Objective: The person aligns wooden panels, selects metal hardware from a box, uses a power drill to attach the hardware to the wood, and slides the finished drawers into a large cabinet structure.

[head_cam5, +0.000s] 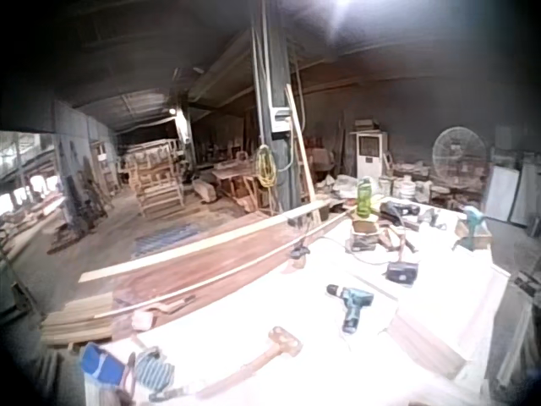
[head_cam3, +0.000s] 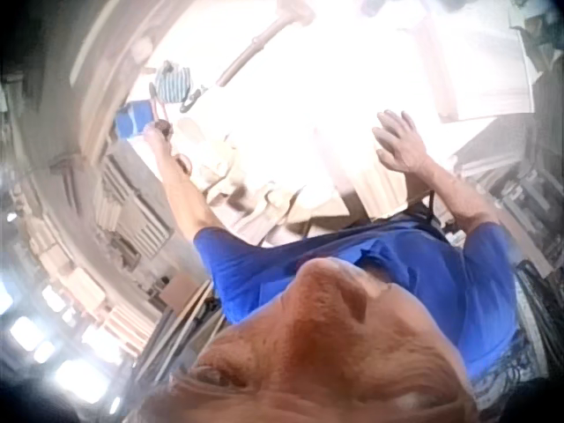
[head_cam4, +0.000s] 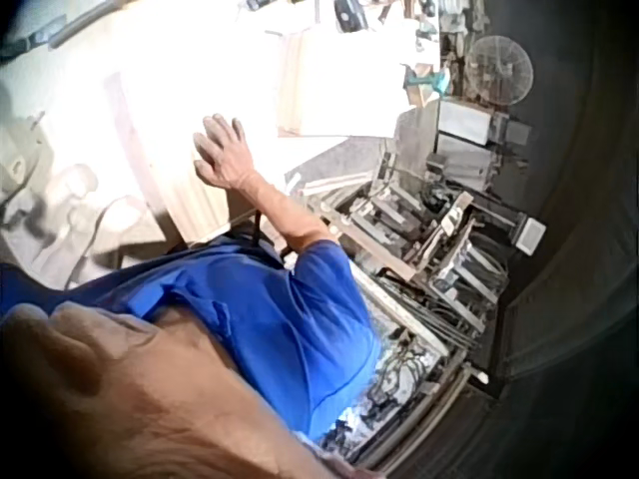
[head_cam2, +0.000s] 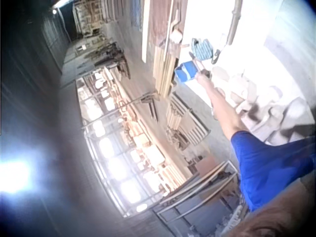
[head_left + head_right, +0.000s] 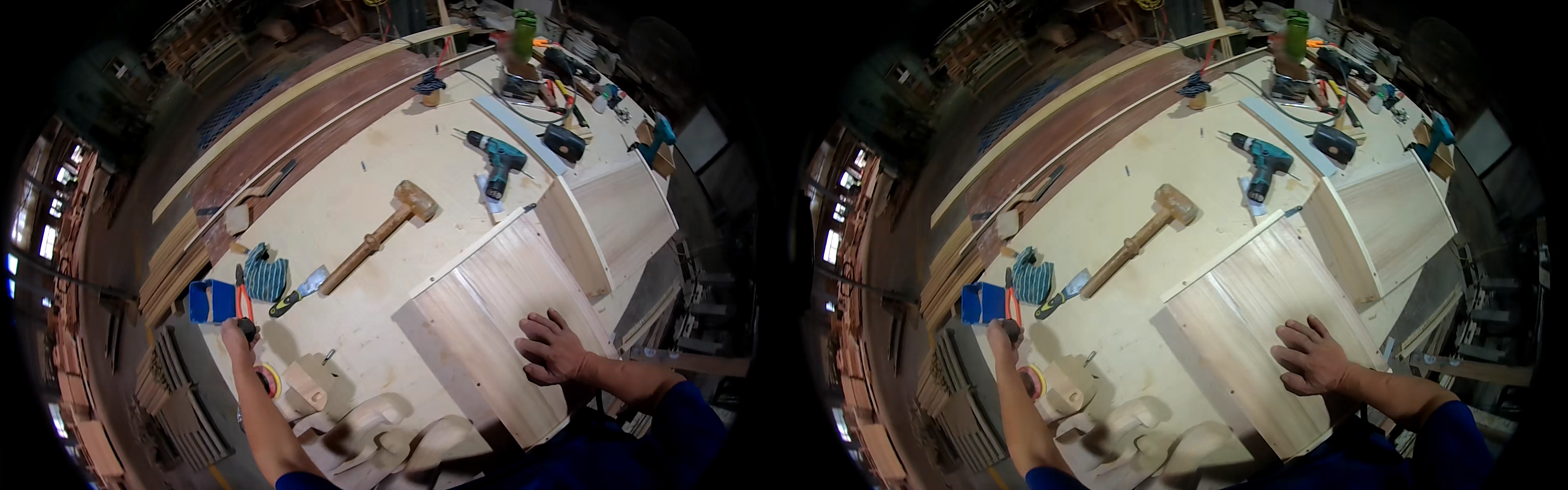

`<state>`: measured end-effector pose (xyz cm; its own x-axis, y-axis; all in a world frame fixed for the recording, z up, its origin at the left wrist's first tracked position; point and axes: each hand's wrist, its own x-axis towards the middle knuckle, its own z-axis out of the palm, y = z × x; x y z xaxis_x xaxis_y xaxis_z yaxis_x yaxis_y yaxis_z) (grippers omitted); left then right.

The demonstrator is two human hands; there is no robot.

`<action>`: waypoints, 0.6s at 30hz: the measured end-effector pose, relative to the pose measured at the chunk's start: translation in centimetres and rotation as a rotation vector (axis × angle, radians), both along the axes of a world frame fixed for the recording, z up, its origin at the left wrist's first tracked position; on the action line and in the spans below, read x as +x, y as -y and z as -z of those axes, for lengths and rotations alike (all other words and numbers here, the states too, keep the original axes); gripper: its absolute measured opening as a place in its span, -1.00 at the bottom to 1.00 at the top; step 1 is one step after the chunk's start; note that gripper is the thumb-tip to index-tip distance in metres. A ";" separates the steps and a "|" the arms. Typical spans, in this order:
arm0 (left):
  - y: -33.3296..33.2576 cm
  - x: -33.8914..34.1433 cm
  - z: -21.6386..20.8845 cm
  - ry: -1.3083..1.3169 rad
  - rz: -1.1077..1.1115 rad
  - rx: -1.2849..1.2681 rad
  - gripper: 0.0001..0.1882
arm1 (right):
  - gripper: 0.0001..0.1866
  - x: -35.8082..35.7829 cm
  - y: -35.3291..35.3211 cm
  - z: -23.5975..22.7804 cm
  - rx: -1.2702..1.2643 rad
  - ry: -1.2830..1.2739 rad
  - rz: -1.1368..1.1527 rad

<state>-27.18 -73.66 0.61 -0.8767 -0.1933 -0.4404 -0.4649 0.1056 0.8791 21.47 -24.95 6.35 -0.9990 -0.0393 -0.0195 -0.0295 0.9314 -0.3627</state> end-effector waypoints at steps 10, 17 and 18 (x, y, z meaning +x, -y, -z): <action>-23.1 26.2 -9.5 0.249 0.593 0.521 -0.80 | -0.51 -5.1 3.9 -2.0 -1.015 0.072 0.255; -29.1 34.4 -10.1 0.254 0.559 0.513 -0.74 | -0.74 -7.5 1.4 -3.2 -1.470 0.489 0.296; -29.7 34.9 -10.4 0.179 0.663 0.395 -0.70 | -0.78 -7.3 0.6 -2.7 -1.482 0.494 0.306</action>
